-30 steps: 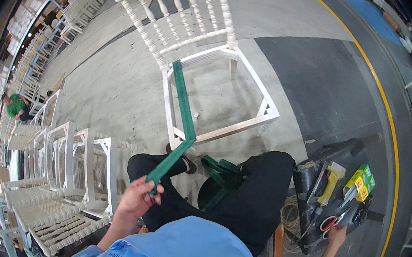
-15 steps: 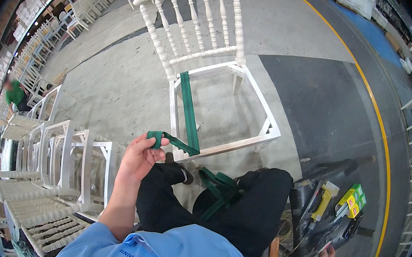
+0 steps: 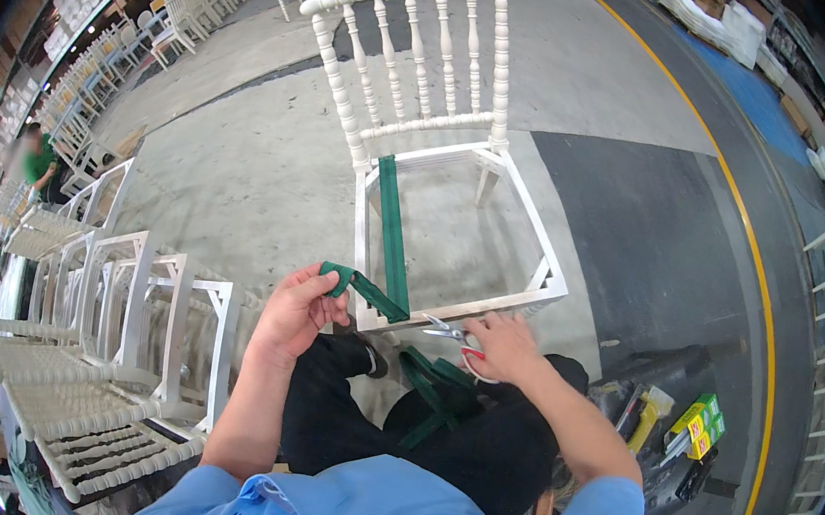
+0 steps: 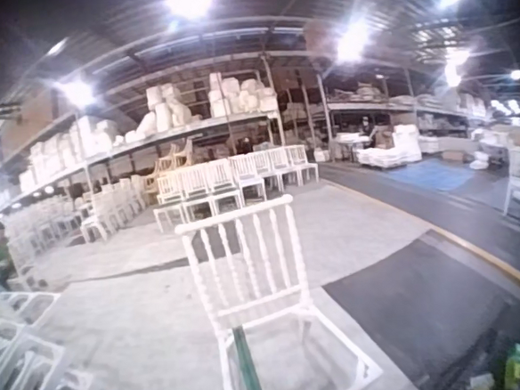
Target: The person attaches green webbing strips to a white wooden chair frame. They position each strip across the seat frame, secure it with a staple gun, and trim excess material with scissors. The process is repeated for multiple parallel strips.
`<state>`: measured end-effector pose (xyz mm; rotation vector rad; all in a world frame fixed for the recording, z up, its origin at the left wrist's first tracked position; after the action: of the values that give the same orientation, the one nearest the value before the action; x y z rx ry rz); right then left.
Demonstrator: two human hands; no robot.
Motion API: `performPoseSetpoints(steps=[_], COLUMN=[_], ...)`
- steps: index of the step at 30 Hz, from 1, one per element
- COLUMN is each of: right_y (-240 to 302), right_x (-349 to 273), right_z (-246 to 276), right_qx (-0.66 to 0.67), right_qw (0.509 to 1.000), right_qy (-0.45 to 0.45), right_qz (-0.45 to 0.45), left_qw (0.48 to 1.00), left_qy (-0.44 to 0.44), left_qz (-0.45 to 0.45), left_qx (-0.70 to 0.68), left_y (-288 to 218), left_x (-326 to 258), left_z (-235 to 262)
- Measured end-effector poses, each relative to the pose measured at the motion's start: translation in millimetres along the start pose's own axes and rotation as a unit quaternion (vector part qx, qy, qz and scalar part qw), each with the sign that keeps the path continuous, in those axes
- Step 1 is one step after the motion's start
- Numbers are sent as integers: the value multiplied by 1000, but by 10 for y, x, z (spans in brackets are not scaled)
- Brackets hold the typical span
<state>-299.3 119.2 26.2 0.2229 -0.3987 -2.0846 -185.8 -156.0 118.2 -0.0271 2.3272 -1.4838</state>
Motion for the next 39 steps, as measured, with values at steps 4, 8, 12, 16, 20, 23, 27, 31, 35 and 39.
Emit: performPoseSetpoints(steps=[4, 8, 12, 16, 20, 23, 27, 31, 35, 39], right_y=[106, 300, 472, 255, -34, -331, -552, -424, -507, -781], right_x=[539, 843, 1052, 949, 239, -751, -2802, -4528, -4790, -3561], right_z=[-294, -484, -573, -515, -121, 363, 689, 545, 369, 445], right_qx=[-22, -32, -45, -9, 104, 187, 157, -55, -91, 203], right_qw=[994, 983, 973, 980, 994, 931, 754, 638, 645, 682], right_qy=[76, 126, 135, 151, -28, -229, -424, -466, -380, -497], right_qz=[79, 127, 180, 130, -37, -215, -476, -611, -657, -497], left_qw=[1000, 999, 1000, 1000, 999, 997, 993, 984, 979, 971], left_qy=[-19, -43, -18, 1, -32, -27, 25, 94, 114, 184], left_qz=[16, 20, 15, 13, 22, 7, 24, 67, 91, 51], left_qx=[-13, 1, -11, -23, 31, 77, 113, 135, 139, 142], left_y=[51, 86, 7, -59, -31, 46, 307, 626, 499, 251], left_x=[-164, -257, -280, -206, -290, -516, -500, -281, -160, -183], left_z=[51, 162, 225, 155, 46, 175, 164, -191, -667, -910])
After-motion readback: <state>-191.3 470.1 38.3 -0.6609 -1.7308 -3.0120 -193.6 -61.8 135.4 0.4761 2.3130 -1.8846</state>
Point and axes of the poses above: each hand's wrist, its own x-axis towards the middle knuckle, its own z-axis out of the back of the hand, y = z × x, the point moved 8 cm from there along x, towards the middle knuckle, and after that the axes turned 7 degrees about x, right-handed, at the moved point
